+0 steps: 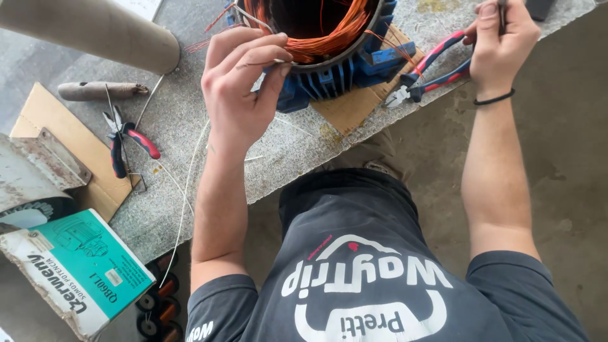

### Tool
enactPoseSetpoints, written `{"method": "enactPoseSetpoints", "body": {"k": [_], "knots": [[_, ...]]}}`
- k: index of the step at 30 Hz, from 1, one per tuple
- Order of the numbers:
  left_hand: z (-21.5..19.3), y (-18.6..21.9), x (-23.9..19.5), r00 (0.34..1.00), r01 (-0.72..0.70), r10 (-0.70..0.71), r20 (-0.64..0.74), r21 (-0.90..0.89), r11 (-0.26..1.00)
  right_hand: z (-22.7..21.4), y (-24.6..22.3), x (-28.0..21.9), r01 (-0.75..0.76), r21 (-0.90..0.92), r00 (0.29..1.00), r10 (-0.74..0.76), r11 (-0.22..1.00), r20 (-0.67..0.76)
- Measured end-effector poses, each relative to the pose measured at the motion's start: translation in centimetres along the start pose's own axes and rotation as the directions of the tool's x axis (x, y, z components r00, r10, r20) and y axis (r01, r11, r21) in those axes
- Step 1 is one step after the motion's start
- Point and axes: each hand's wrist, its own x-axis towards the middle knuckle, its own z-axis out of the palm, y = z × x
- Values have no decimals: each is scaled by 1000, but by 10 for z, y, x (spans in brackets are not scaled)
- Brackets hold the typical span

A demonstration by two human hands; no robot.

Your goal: Wiring and connecting the internal coils of an electric motor stator using pliers and a lighter.

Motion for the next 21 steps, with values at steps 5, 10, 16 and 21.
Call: {"method": "enactPoseSetpoints", "body": {"k": [5,10,16,21], "knots": [[4,3,0,999,39,-39,20,-10,999,-5,7,-1,-10,-68,1000,12,998,20],[20,6,-9,976,220,-220,7,-77,973,0,1,-1,-70,-145,998,71,987,1],[60,-23,-36,943,125,-134,-306,-49,991,-10,8,1,-192,-203,979,202,960,30],[54,-25,-48,962,65,-66,-265,-10,998,-28,26,-22,-351,-174,935,354,920,-17]]}}
